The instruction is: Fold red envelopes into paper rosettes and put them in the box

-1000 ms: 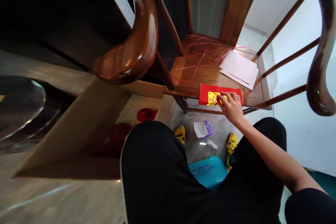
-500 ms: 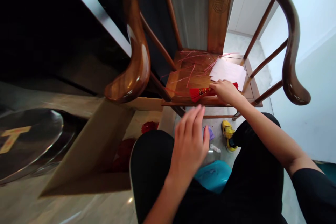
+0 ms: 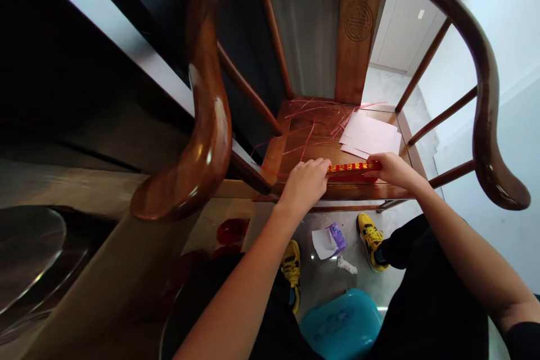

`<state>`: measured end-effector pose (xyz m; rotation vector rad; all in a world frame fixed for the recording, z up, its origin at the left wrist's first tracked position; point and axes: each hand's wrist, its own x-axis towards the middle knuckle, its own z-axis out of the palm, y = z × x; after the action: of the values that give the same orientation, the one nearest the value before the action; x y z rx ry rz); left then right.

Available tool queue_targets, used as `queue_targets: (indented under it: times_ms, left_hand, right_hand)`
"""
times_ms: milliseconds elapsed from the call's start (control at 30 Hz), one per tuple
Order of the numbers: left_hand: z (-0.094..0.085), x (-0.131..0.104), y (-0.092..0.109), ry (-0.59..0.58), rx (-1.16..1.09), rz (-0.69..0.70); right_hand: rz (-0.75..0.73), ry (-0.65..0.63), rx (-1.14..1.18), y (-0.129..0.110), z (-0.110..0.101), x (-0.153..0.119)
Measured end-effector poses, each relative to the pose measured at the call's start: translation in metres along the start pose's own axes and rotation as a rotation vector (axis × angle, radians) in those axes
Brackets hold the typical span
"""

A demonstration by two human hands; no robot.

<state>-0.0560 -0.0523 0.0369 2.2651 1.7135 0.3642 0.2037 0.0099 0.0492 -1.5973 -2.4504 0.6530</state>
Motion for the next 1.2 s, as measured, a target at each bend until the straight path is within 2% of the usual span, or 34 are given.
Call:
queue_targets:
  times_ms: [133, 233, 367, 600, 767, 867, 933, 1033, 1100, 1133, 1200]
  left_hand:
    - [0.002, 0.005, -0.019, 0.011, -0.224, -0.084]
    - [0.011, 0.010, -0.033, 0.043, -0.402, -0.170]
    - [0.019, 0.013, -0.042, 0.047, -0.596, -0.225]
    - [0.020, 0.009, -0.041, 0.061, -0.829, -0.211]
    - [0.019, 0.008, -0.043, 0.061, -0.957, -0.211]
    - [0.018, 0.008, -0.046, 0.030, -0.933, -0.192]
    - [0.017, 0.007, -0.047, 0.032, -0.900, -0.192]
    - [0.016, 0.007, -0.045, 0.042, -0.872, -0.185]
    - [0.015, 0.008, -0.041, 0.028, -0.868, -0.171]
    - [0.016, 0.009, -0.039, 0.021, -0.868, -0.164]
    - [0.017, 0.010, -0.036, 0.012, -0.869, -0.144]
  right_hand:
    - [0.107, 0.086, 0.332, 0.015, 0.014, -0.006]
    - [0.220, 0.170, 0.643, 0.011, 0.032, -0.008]
    - [0.349, 0.213, 1.020, 0.000, 0.048, -0.011]
    - [0.342, 0.146, 1.115, -0.011, 0.057, -0.014]
    - [0.319, 0.158, 1.145, -0.012, 0.056, -0.010]
    - [0.282, 0.140, 1.052, -0.005, 0.045, -0.009]
    - [0.185, 0.131, 0.873, -0.001, 0.033, -0.011]
    - [-0.121, 0.280, 0.357, -0.005, 0.019, -0.018]
    - [-0.310, 0.410, -0.045, -0.018, 0.020, -0.023]
    - [-0.372, 0.436, -0.211, -0.027, 0.024, -0.026]
    - [-0.438, 0.396, -0.432, -0.045, 0.037, -0.028]
